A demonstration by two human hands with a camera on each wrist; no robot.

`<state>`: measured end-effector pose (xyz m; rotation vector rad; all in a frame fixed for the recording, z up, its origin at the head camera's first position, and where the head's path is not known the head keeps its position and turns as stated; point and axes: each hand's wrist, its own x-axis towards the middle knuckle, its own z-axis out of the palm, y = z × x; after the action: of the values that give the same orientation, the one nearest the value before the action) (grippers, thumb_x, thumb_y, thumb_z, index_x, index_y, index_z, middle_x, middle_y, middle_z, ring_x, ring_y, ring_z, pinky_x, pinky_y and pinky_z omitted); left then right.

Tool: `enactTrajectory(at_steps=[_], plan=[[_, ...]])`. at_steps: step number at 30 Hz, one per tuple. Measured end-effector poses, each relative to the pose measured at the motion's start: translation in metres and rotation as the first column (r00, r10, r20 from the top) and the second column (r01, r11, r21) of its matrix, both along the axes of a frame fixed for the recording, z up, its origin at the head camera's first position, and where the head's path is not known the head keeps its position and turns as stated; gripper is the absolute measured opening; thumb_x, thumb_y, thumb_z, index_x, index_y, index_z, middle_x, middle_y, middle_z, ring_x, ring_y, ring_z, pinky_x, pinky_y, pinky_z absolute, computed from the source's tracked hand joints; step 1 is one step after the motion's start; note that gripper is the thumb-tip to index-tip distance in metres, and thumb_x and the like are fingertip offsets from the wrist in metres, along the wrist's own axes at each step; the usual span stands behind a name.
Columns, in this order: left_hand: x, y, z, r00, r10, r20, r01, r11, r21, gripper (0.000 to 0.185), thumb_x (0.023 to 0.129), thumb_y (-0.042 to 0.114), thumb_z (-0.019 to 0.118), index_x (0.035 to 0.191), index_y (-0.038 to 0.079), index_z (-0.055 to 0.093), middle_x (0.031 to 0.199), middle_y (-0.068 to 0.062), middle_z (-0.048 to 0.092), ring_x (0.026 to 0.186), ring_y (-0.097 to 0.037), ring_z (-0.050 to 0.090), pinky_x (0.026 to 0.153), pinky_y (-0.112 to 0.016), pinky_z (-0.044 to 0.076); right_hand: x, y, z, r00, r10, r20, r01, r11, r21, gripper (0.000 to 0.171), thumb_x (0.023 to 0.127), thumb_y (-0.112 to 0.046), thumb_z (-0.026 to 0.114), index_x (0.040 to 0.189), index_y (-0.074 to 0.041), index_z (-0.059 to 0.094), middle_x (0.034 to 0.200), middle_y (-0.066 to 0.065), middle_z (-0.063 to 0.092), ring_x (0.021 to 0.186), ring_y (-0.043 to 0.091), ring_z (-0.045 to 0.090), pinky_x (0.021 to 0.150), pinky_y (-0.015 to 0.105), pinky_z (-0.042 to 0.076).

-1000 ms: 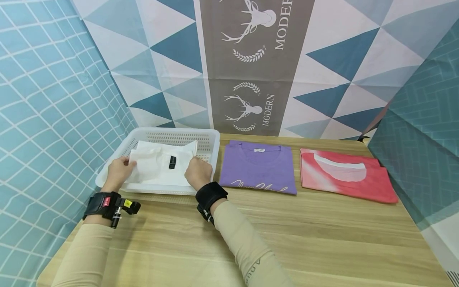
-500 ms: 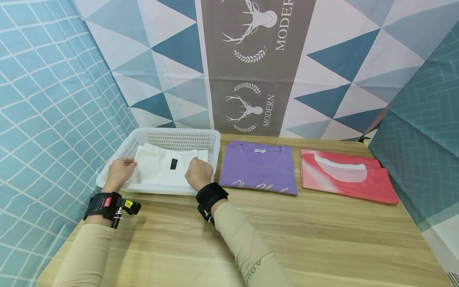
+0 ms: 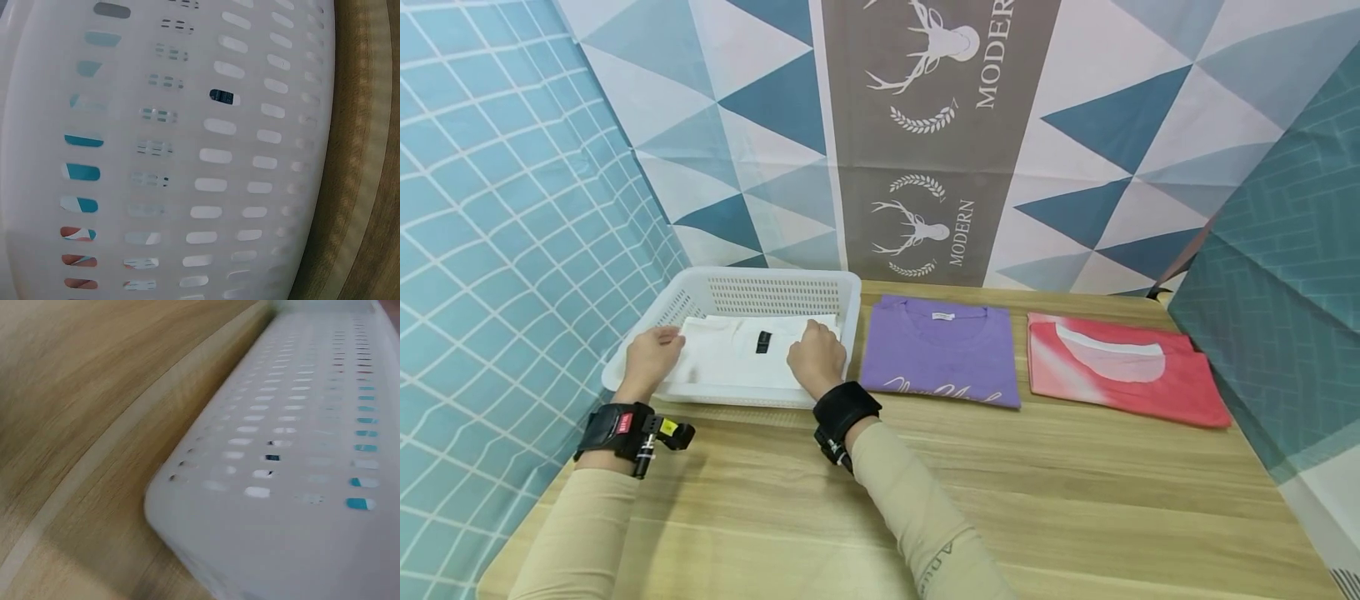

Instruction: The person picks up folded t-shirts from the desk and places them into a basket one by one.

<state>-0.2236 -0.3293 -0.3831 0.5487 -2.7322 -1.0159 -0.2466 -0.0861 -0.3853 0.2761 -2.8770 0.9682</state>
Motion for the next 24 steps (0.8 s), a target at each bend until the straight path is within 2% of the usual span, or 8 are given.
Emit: enactTrajectory(at_steps=[3, 6, 9, 10, 16, 19, 20, 24], plan=[[0.002, 0.005, 0.0, 0.998, -0.011, -0.063, 0.011, 1.0, -0.01, 0.044, 0.1, 0.016, 0.04, 0.134, -0.01, 0.048, 0.133, -0.032, 0.054, 0.122, -0.045, 0.054, 0.099, -0.053, 0.046, 0.004, 0.008, 0.005, 1.0, 0.01, -0.01, -0.011, 0.994, -0.108, 0.041, 0.094, -0.016, 0.057, 0.133, -0.003, 0.055, 0.121, 0.015, 0.068, 0.064, 0.021, 0.058, 0.059, 0.027, 0.043], [0.006, 0.014, 0.002, 0.988, -0.019, -0.154, 0.016, 1.0, -0.015, 0.04, 0.098, 0.012, 0.043, 0.13, -0.011, 0.052, 0.128, -0.032, 0.057, 0.119, -0.045, 0.056, 0.099, -0.052, 0.046, 0.008, 0.015, 0.012, 0.999, 0.027, -0.035, -0.033, 0.979, -0.2, 0.038, 0.094, -0.014, 0.056, 0.13, -0.002, 0.057, 0.124, 0.014, 0.067, 0.081, 0.024, 0.067, 0.072, 0.031, 0.052], [0.009, 0.025, 0.007, 0.972, -0.052, -0.23, 0.054, 0.999, -0.001, 0.038, 0.097, 0.007, 0.045, 0.128, -0.012, 0.052, 0.127, -0.033, 0.058, 0.118, -0.046, 0.057, 0.1, -0.053, 0.046, 0.012, 0.023, 0.018, 0.998, 0.034, -0.057, -0.048, 0.959, -0.278, 0.036, 0.092, -0.012, 0.056, 0.126, -0.001, 0.06, 0.121, 0.013, 0.069, 0.102, 0.028, 0.068, 0.086, 0.039, 0.054], [0.01, 0.03, 0.008, 0.964, -0.067, -0.256, 0.07, 0.998, 0.003, 0.037, 0.096, 0.006, 0.045, 0.128, -0.012, 0.053, 0.126, -0.033, 0.058, 0.117, -0.046, 0.057, 0.099, -0.053, 0.047, 0.013, 0.025, 0.019, 0.998, 0.031, -0.062, -0.049, 0.951, -0.304, 0.035, 0.092, -0.012, 0.056, 0.125, -0.001, 0.06, 0.119, 0.013, 0.07, 0.107, 0.028, 0.067, 0.089, 0.04, 0.053], [0.016, 0.071, 0.026, 0.918, -0.137, -0.373, 0.149, 0.989, 0.004, 0.033, 0.096, 0.006, 0.048, 0.124, -0.009, 0.057, 0.121, -0.032, 0.061, 0.112, -0.043, 0.061, 0.095, -0.047, 0.052, 0.02, 0.041, 0.026, 0.997, 0.03, -0.072, -0.06, 0.884, -0.464, 0.031, 0.089, -0.004, 0.055, 0.119, 0.004, 0.062, 0.111, 0.018, 0.07, 0.102, 0.031, 0.067, 0.089, 0.04, 0.053], [0.02, 0.096, 0.034, 0.89, -0.193, -0.412, 0.208, 0.978, -0.007, 0.031, 0.097, 0.005, 0.049, 0.123, -0.009, 0.057, 0.12, -0.031, 0.062, 0.111, -0.043, 0.062, 0.095, -0.046, 0.052, 0.022, 0.051, 0.029, 0.997, 0.022, -0.07, -0.055, 0.856, -0.514, 0.031, 0.089, -0.003, 0.054, 0.119, 0.005, 0.061, 0.111, 0.021, 0.069, 0.103, 0.032, 0.066, 0.09, 0.041, 0.053], [0.021, 0.103, 0.036, 0.884, -0.223, -0.412, 0.248, 0.969, 0.009, 0.031, 0.096, 0.003, 0.049, 0.124, -0.01, 0.056, 0.121, -0.031, 0.061, 0.113, -0.043, 0.061, 0.096, -0.049, 0.051, 0.022, 0.056, 0.029, 0.997, 0.015, -0.072, -0.051, 0.85, -0.524, 0.031, 0.089, -0.002, 0.054, 0.119, 0.005, 0.061, 0.111, 0.021, 0.069, 0.103, 0.033, 0.066, 0.09, 0.04, 0.054], [0.025, 0.138, 0.041, 0.85, -0.303, -0.432, 0.362, 0.93, 0.061, 0.03, 0.096, 0.002, 0.051, 0.123, -0.009, 0.057, 0.12, -0.029, 0.062, 0.113, -0.04, 0.062, 0.097, -0.046, 0.052, 0.024, 0.077, 0.029, 0.994, -0.042, -0.099, -0.019, 0.84, -0.543, 0.031, 0.087, -0.001, 0.057, 0.117, 0.007, 0.061, 0.111, 0.024, 0.068, 0.103, 0.035, 0.066, 0.092, 0.042, 0.053]])
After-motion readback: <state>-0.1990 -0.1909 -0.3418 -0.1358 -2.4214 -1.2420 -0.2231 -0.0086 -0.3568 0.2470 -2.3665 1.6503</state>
